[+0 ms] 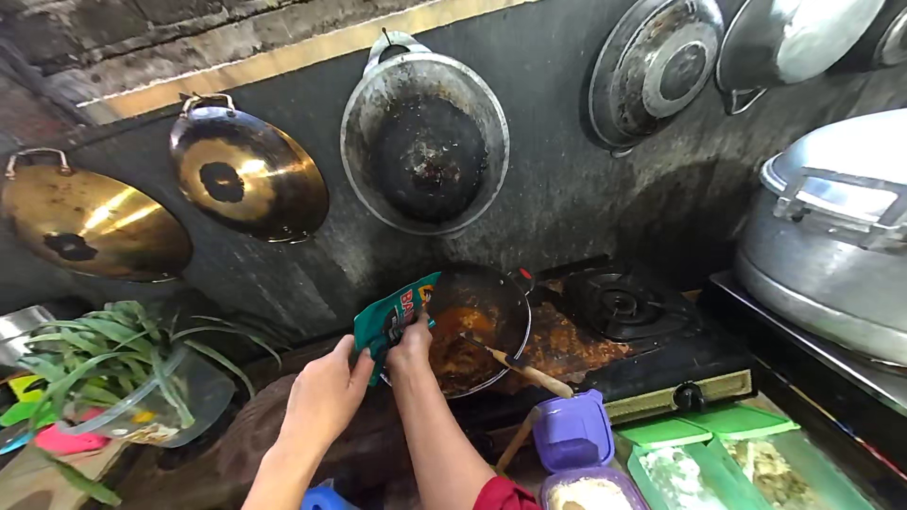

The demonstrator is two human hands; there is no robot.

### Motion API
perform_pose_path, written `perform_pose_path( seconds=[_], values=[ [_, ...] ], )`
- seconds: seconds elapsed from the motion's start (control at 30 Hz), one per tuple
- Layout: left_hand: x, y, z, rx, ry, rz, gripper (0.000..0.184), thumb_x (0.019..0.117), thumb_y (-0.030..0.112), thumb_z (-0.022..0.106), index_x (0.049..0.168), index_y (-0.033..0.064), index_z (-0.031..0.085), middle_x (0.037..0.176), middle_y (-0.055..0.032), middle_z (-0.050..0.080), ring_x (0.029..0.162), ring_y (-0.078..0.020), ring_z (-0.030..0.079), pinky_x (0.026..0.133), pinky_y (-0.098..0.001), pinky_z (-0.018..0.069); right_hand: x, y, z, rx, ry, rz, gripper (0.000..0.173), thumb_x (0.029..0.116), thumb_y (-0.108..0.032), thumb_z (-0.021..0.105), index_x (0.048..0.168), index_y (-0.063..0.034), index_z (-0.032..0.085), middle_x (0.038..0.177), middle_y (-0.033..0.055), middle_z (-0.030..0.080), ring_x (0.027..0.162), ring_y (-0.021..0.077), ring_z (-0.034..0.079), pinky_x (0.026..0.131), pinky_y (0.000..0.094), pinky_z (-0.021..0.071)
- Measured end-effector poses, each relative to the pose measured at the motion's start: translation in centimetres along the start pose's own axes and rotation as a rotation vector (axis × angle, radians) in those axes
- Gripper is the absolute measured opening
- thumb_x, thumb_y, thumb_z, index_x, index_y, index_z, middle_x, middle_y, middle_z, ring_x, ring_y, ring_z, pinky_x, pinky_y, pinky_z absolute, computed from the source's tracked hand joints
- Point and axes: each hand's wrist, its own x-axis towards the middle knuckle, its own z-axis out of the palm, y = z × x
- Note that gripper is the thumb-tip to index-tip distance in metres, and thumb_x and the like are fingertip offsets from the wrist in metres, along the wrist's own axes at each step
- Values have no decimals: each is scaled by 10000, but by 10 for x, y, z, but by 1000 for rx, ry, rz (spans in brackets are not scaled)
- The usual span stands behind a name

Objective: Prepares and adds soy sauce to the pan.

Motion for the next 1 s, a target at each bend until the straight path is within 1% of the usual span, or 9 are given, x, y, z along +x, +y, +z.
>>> perform_pose_path(
  seconds=[0.23,0.33,0.43,0.5,0.63,0.77,0.83,0.9,1.0],
  values=[
    [35,13,-30,48,111,126,331,1081,288,410,1039,55,641,750,-128,625,677,-350,650,572,-575,513,0,13,-11,6,-170,92,585,1099,-562,287,1393,-110,515,1288,147,608,1128,274,622,909,473,542],
    [59,18,-34,24,44,85,314,1101,247,407,1064,25,626,799,-169,643,745,-380,673,634,-603,530,-3,-1,-14,-33,-201,158,535,1095,-554,323,1348,-120,508,1160,117,613,967,223,639,797,376,555],
    [77,24,-35,0,39,75,308,1115,222,397,1084,18,626,821,-188,658,778,-395,681,668,-614,535,-11,-14,-24,-281,-322,194,707,1054,-672,230,1290,-69,514,963,131,667,755,212,675,682,357,586],
    [88,25,-38,28,25,89,302,1114,222,416,1118,24,645,868,-211,682,832,-426,695,709,-636,538,-21,-28,-42,-571,-556,239,864,1026,-715,84,1435,-35,424,1089,174,714,879,246,726,785,385,600],
    [105,24,-44,80,-60,141,306,1113,237,419,1131,37,650,949,-217,696,920,-432,696,768,-645,529,-51,-95,-50,-1198,-756,-232,511,1124,-429,347,1279,-32,630,984,91,747,771,159,714,705,327,595],
    [113,26,-44,112,-123,250,291,1108,229,424,1132,68,665,999,-171,700,937,-382,702,774,-613,543,-42,-170,-3,-1453,-546,-999,309,983,-282,696,1238,-108,681,1089,70,735,835,215,717,739,462,605],
    [118,31,-45,117,-139,317,284,1104,219,431,1148,70,669,1019,-165,704,947,-373,705,780,-605,547,-34,-186,25,-1613,-616,-987,534,936,-321,767,1406,-135,592,1263,80,703,862,220,730,734,457,616],
    [122,37,-46,131,-152,372,279,1103,216,439,1156,70,670,1020,-159,704,943,-361,707,786,-589,551,-26,-185,44,-1712,-752,-892,568,935,-286,778,1439,-135,565,1244,108,704,788,215,725,658,419,615],
    [129,47,-51,151,-164,418,275,1093,202,446,1146,53,670,997,-165,701,924,-362,706,773,-578,548,-21,-180,59,-1745,-890,-865,222,981,-205,711,1139,-50,724,890,127,725,647,201,670,640,410,581]
  ],
)
